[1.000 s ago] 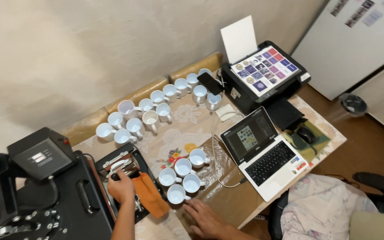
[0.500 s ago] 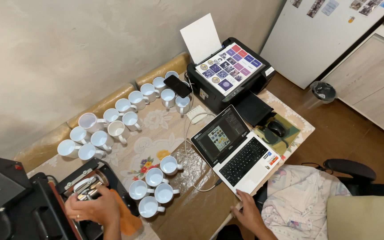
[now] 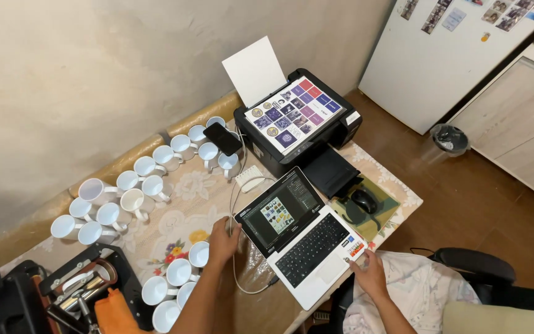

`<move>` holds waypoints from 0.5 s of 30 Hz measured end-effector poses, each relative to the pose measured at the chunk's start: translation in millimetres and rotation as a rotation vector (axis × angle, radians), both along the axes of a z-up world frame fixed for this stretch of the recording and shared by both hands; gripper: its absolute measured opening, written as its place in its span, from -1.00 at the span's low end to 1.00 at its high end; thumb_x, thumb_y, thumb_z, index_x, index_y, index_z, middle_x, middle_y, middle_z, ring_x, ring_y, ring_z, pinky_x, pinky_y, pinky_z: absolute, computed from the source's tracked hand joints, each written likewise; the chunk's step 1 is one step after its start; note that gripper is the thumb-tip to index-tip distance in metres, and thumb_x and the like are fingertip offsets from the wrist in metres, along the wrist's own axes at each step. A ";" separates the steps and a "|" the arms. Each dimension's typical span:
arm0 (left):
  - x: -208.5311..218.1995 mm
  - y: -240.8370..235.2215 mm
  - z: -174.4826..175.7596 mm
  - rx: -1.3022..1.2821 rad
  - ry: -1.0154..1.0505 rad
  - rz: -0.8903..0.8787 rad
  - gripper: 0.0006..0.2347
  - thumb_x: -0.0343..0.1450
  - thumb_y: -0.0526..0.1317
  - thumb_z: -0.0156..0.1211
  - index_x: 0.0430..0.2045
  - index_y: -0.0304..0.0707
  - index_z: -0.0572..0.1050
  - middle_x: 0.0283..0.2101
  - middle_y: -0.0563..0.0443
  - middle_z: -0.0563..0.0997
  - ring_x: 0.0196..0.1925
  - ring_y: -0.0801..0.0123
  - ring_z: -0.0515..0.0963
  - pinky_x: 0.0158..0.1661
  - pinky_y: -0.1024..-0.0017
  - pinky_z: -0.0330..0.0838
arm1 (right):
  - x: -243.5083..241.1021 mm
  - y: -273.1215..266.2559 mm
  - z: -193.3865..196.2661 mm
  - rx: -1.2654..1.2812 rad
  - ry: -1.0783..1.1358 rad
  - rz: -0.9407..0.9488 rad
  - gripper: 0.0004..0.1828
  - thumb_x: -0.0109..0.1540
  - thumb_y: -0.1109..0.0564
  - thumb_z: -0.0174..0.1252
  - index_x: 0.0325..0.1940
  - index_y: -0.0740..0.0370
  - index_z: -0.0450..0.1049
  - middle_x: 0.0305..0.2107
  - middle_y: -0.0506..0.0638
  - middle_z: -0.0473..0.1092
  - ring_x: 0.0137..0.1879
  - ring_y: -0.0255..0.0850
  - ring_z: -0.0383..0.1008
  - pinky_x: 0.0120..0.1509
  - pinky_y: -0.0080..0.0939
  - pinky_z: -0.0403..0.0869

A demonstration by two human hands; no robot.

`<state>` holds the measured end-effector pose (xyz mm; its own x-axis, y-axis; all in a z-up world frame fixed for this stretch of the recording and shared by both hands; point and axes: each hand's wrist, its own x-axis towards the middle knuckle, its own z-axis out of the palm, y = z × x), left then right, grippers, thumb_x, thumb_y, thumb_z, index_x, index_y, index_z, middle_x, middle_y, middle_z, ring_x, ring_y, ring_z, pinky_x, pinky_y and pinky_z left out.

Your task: The person operates a laptop to prepare a design, then wraps a printed transfer sheet around a white mug and secures it in a mug press. They repeat the wrapping and pressing process for additional mugs.

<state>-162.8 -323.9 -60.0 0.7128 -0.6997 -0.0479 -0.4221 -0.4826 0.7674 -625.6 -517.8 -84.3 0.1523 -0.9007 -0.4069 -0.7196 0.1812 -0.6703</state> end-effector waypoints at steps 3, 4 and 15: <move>7.4 -34.4 -13.0 0.110 0.075 0.008 -0.39 0.59 0.15 0.14 0.50 -0.23 0.39 0.51 -0.29 0.48 0.57 -0.09 0.43 0.53 0.05 0.24 | 3.3 -26.8 5.0 0.069 0.038 -0.037 -0.07 0.30 -0.19 0.40 0.71 0.05 0.27 0.55 0.11 0.28 0.58 0.01 0.40 0.62 0.10 0.41; 10.7 -40.5 -24.6 0.136 0.080 0.008 -0.37 0.60 0.17 0.07 0.52 -0.26 0.38 0.53 -0.29 0.47 0.58 -0.09 0.42 0.53 0.05 0.24 | 2.2 -31.9 1.3 0.073 0.030 -0.035 -0.02 0.28 -0.21 0.39 0.73 0.06 0.24 0.56 0.13 0.27 0.57 0.01 0.42 0.59 0.07 0.44; 9.3 -59.3 -33.4 0.140 0.057 0.080 -0.58 0.68 0.01 -0.04 0.25 -0.27 0.60 0.25 -0.37 0.63 0.34 -0.19 0.59 0.36 0.00 0.40 | -7.7 -64.3 -58.7 -0.026 0.127 0.057 -0.06 0.24 -0.32 0.35 0.64 0.08 0.38 0.50 0.14 0.34 0.62 0.13 0.28 0.71 0.08 0.27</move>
<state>-153.6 -383.3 -93.5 0.7593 -0.6244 -0.1832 -0.3357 -0.6171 0.7117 -633.3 -582.1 -143.0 0.1523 -0.9027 -0.4025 -0.8078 0.1210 -0.5770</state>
